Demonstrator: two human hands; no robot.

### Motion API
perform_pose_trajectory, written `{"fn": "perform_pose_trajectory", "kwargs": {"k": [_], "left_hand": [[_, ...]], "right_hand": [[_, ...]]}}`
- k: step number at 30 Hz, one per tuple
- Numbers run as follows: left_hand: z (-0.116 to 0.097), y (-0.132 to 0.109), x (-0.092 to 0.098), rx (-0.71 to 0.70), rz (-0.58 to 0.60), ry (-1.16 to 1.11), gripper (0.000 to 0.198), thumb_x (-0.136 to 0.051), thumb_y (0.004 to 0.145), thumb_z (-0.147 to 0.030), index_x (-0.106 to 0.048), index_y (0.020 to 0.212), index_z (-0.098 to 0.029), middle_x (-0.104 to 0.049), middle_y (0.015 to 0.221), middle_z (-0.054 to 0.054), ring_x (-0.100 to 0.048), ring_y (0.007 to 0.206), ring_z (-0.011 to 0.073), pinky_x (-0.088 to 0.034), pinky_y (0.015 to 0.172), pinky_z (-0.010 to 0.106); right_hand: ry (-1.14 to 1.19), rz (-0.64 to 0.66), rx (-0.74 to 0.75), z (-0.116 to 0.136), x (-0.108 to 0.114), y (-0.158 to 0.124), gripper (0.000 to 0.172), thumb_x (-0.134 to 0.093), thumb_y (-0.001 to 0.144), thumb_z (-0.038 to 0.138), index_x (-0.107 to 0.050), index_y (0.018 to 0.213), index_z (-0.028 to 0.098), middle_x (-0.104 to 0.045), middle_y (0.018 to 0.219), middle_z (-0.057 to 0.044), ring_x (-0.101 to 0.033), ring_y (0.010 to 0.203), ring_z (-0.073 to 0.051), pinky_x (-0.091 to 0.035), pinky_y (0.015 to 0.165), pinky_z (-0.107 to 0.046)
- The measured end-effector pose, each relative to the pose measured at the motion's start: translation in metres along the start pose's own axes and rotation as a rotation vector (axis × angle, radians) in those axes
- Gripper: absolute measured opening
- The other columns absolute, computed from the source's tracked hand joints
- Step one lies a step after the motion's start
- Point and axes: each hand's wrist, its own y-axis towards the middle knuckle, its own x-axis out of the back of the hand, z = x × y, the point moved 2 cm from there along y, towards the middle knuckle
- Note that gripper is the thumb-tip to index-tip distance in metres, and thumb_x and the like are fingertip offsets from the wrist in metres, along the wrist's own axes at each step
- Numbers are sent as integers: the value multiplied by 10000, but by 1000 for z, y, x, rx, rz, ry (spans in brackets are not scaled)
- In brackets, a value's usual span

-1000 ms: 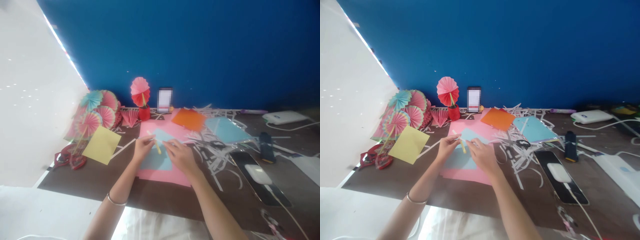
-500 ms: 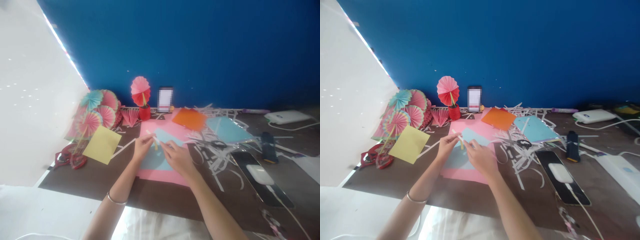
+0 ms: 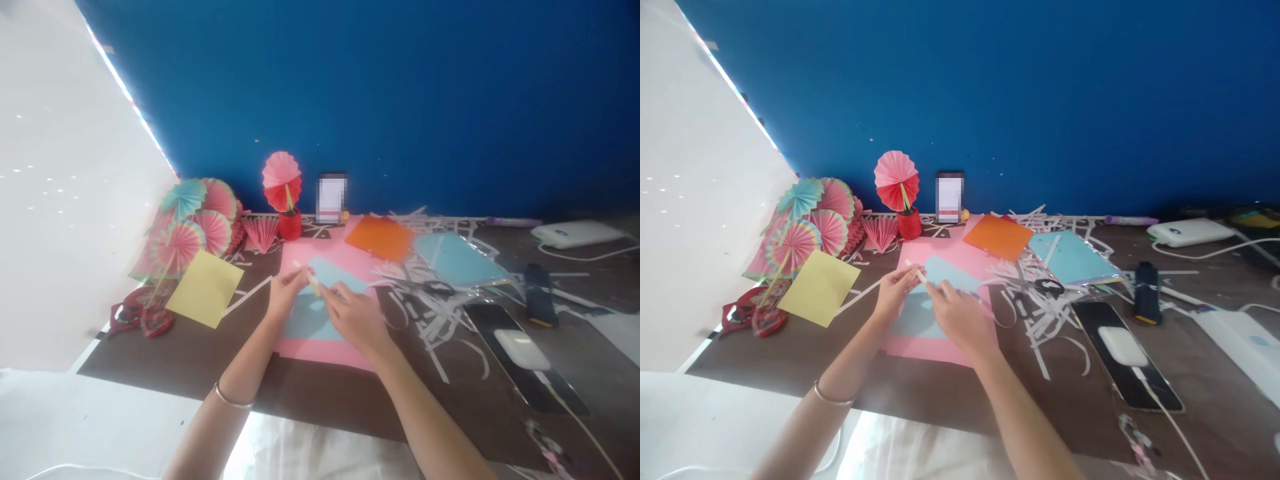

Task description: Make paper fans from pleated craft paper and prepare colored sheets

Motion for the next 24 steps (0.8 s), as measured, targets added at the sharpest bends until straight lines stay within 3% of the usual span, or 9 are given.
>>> {"fn": "perform_pose_trajectory", "kwargs": {"k": [10,24], "left_hand": [[-1,0,0,26,-15,-11,373,-731,617,-351,-687,891,-103,-696,920,133,-634,940,249,-470,892,413],[-4,-1,3,-91,-7,167,331,-708,644,-360,-706,887,-135,-708,887,85,-649,881,237,-506,857,406]], "right_hand": [[-9,29,3,1,1,1,366,-407,848,148,-563,1166,242,-570,741,-25,-416,460,-79,-257,477,-236],[-56,39,11,-3,-3,1,388,-415,835,136,-558,1177,251,-582,742,-14,-406,449,-82,-266,471,-241]]}}
